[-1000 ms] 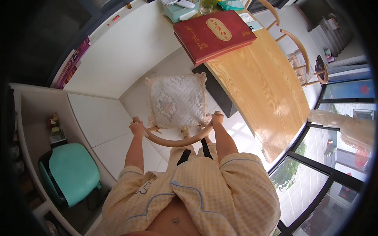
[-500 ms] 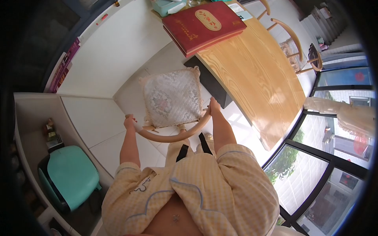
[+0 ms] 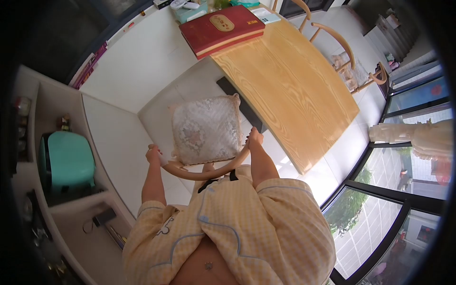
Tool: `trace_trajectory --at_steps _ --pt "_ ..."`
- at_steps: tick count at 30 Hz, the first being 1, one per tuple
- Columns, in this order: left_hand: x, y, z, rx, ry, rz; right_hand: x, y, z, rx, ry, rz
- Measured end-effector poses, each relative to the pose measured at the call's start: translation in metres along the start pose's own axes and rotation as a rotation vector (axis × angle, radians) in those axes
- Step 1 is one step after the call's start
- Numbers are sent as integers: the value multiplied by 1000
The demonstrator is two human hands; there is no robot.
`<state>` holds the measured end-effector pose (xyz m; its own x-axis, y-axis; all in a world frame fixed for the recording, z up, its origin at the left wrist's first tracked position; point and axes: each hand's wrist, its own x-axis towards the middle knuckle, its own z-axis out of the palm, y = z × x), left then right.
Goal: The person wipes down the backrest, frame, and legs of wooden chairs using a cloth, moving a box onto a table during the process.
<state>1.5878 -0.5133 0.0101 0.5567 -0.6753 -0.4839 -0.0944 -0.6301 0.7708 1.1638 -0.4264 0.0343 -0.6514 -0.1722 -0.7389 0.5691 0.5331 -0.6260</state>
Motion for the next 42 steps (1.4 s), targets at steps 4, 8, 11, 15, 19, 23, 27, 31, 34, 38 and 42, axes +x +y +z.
trace_trajectory --at_steps 4,8,11,15,19,23,27,31,34,38,42 --pt "-63 -28 -19 -103 23 11 -8 15 -53 -52 -7 -1" --pt "-110 -55 -37 -131 51 18 -8 30 -91 -81 -7 -48" --pt "-141 -67 -44 -94 57 12 -5 48 -117 -131 -4 -63" --pt "-170 -92 -52 -97 51 -3 -19 65 -163 -103 -4 -19" --pt "-190 -120 -54 -124 67 61 -22 92 -207 -47 27 -18" --pt "-214 -138 -56 -76 -46 84 -28 107 -258 28 77 -46" --pt "-252 -147 -43 -113 -118 110 -38 112 -314 65 120 -34" --pt "-275 -158 -16 -86 -225 150 -40 112 -366 121 196 -34" --pt "-299 -169 7 -82 -247 143 -34 116 -402 157 242 -51" --pt "-333 -175 44 -26 -318 182 -24 117 -453 164 302 -42" --pt "-389 -185 101 -24 -438 208 -4 136 -530 305 387 0"
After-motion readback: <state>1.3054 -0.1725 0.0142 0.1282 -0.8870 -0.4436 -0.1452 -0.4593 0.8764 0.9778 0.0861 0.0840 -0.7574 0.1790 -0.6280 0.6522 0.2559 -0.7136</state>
